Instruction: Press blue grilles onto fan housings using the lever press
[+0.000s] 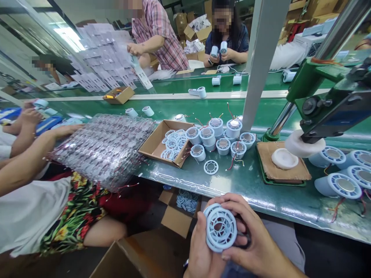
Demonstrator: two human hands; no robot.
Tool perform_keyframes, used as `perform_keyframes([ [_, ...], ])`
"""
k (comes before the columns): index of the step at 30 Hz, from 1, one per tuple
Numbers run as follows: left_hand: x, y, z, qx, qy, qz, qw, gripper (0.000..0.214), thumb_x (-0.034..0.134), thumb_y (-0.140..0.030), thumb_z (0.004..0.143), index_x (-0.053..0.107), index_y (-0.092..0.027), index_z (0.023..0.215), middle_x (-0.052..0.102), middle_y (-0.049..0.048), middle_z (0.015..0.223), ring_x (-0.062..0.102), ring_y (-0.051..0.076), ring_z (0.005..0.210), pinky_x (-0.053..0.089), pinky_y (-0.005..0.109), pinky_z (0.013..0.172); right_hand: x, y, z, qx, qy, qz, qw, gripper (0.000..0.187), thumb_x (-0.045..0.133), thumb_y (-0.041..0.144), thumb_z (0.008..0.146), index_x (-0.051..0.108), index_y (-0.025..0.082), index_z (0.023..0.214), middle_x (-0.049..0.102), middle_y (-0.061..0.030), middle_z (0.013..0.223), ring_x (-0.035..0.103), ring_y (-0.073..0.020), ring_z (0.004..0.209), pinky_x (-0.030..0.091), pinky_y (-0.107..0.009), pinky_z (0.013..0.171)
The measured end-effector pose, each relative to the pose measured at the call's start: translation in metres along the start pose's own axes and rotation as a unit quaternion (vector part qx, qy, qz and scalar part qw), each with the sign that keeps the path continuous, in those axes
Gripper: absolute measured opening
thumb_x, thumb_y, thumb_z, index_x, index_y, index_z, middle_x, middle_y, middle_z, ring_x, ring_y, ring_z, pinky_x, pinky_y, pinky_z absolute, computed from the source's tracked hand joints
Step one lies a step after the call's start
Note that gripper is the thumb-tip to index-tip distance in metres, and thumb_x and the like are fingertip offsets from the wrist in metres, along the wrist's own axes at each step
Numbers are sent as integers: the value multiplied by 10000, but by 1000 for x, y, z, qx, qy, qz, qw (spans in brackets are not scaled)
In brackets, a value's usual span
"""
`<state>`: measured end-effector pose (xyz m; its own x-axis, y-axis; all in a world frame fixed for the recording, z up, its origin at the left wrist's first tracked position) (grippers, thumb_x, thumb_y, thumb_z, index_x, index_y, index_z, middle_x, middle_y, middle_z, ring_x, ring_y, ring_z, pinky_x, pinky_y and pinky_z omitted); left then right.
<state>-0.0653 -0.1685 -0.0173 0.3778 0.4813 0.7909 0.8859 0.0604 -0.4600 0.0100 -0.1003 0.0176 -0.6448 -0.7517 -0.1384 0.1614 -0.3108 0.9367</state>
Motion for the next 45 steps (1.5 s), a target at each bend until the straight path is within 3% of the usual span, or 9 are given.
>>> perform_keyframes([
  [9, -6, -2, -1, 2, -42, -3, 999, 429, 679, -496, 836, 673, -179, 1125, 743, 116, 979, 694, 303, 954, 618, 402, 714, 3, -8, 2, 65, -32, 111, 991, 599, 848, 500, 672, 606, 277, 1172, 514, -93, 1317, 540, -258, 1238, 481, -322, 995],
  [15, -4, -2, -2, 13, -51, 30, 998, 462, 656, -538, 841, 657, -180, 1132, 725, 86, 837, 689, 205, 716, 557, 253, 552, 4, -11, 1, 97, -21, 137, 986, 577, 854, 435, 683, 597, 278, 1175, 514, -83, 1310, 567, -239, 1185, 453, -358, 1043],
  [20, 0, -6, -3, 99, -57, 63, 991, 466, 680, -547, 816, 655, -184, 1107, 727, 83, 908, 688, 212, 730, 576, 321, 679, 13, -18, -9, 175, 12, 179, 968, 602, 832, 361, 710, 547, 274, 1234, 392, -111, 1445, 562, -244, 1206, 569, -265, 814],
  [23, -1, -5, -3, 89, -38, 59, 994, 448, 666, -560, 819, 658, -202, 1089, 717, 73, 869, 689, 242, 798, 576, 353, 712, 10, -16, -11, 146, 27, 158, 976, 570, 796, 378, 762, 545, 302, 1268, 410, -96, 1454, 490, -257, 1313, 537, -297, 928],
  [26, -5, -4, -2, 42, -9, 47, 998, 430, 633, -571, 840, 649, -220, 1087, 692, 48, 787, 677, 228, 745, 571, 368, 694, 3, -12, -10, 98, 54, 94, 989, 511, 744, 355, 831, 555, 329, 1304, 462, -80, 1436, 413, -251, 1392, 385, -374, 1121],
  [37, 4, -11, -4, 44, 90, 84, 991, 441, 597, -594, 853, 623, -206, 1060, 671, 63, 806, 668, 203, 693, 504, 273, 593, -4, -3, -8, 35, 63, 79, 994, 408, 687, 391, 881, 635, 349, 1284, 530, -87, 1373, 558, -247, 1267, 474, -367, 1045],
  [39, 5, -12, -6, 62, 86, 98, 990, 441, 631, -577, 836, 634, -201, 1065, 670, 67, 838, 660, 192, 688, 517, 272, 596, -4, -3, -9, 30, 35, 86, 995, 348, 677, 368, 891, 671, 341, 1237, 566, -92, 1331, 596, -251, 1214, 520, -365, 991],
  [43, 5, -10, -9, 90, 82, 172, 978, 468, 653, -575, 819, 648, -205, 1106, 662, 60, 857, 634, 151, 593, 523, 242, 523, -3, -10, -7, 55, -23, 176, 983, 196, 651, 328, 909, 734, 325, 1086, 612, -81, 1189, 692, -172, 883, 571, -196, 561],
  [45, 3, -9, -10, 94, 72, 190, 975, 474, 655, -582, 813, 654, -211, 1108, 656, 53, 876, 635, 137, 566, 528, 231, 507, -4, -10, -4, 51, -48, 178, 982, 138, 675, 333, 892, 760, 299, 996, 628, -74, 1111, 684, -169, 868, 569, -198, 568],
])
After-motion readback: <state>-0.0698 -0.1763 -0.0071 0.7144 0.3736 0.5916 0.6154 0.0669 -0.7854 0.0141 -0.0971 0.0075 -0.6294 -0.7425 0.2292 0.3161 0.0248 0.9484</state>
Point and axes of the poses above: each hand's wrist, its own z-axis towards the middle knuckle, its own x-axis out of the palm, y = z × x, the point moved 6 cm from there along z, towards the middle knuckle
